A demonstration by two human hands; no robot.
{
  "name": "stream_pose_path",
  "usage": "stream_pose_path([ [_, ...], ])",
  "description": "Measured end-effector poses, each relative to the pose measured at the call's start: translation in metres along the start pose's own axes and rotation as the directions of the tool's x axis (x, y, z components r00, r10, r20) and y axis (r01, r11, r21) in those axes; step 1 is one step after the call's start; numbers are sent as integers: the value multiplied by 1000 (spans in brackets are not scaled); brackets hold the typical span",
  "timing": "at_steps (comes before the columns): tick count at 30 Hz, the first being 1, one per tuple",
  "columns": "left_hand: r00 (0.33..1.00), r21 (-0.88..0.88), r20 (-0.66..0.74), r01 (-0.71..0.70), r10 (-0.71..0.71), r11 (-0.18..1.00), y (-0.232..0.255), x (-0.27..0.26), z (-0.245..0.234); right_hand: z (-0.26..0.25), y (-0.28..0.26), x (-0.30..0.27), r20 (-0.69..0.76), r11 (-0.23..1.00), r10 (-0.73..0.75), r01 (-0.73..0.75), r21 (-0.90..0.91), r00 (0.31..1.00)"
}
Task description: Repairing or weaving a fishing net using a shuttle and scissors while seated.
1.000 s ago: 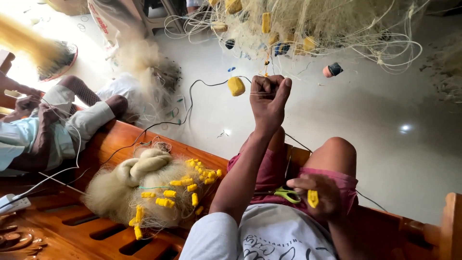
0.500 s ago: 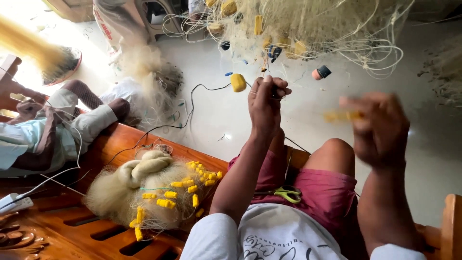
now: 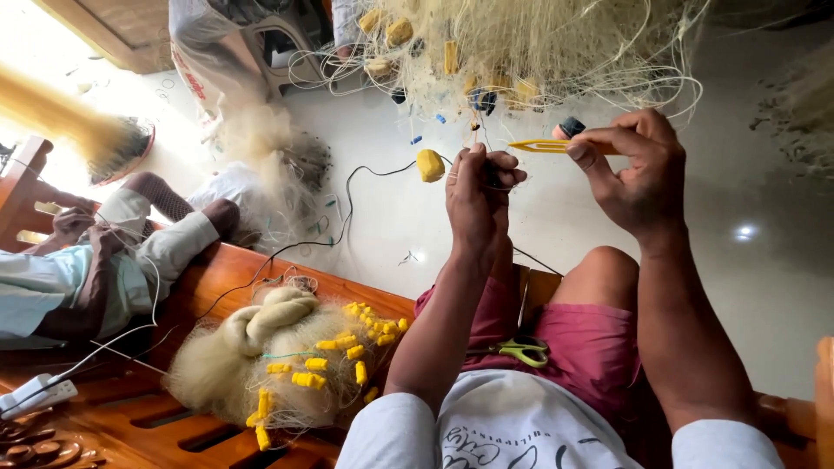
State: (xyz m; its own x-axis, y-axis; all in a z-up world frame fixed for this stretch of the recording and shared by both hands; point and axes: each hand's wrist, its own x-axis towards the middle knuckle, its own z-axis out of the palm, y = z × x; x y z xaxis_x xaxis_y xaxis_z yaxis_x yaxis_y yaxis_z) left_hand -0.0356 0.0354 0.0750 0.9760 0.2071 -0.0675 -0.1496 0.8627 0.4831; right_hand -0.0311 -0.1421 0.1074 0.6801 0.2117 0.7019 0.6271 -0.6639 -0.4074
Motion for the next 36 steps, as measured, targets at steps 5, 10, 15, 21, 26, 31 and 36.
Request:
stream_pose_path([
  [5,993,-51,116,-8,14,999,-24,4,-9,26,10,2,-82,938,-36,62,341,996],
  [10,983,150,156,-124,100,981,-51,3,-10,34,-12,16,-122,883,-88,134,451,989],
  [15,904,357,318,-394,287,847,-45,-6,2,4,-22,-4,-326,806,58,149,574,944],
  [21,925,333,325,-306,196,892,-42,1,-14,-54,-38,-65,-319,771,501,-247,587,805],
  [26,919,327,341,-315,200,891,-40,1,-16,-53,-39,-119,-23,814,577,-572,105,817],
  [31,911,349,350,-341,216,873,-44,3,-19,-34,-47,-164,81,757,653,-646,-92,753],
  [36,849,290,413,-464,328,837,-44,5,-17,-17,-74,-175,72,734,653,-654,185,754],
])
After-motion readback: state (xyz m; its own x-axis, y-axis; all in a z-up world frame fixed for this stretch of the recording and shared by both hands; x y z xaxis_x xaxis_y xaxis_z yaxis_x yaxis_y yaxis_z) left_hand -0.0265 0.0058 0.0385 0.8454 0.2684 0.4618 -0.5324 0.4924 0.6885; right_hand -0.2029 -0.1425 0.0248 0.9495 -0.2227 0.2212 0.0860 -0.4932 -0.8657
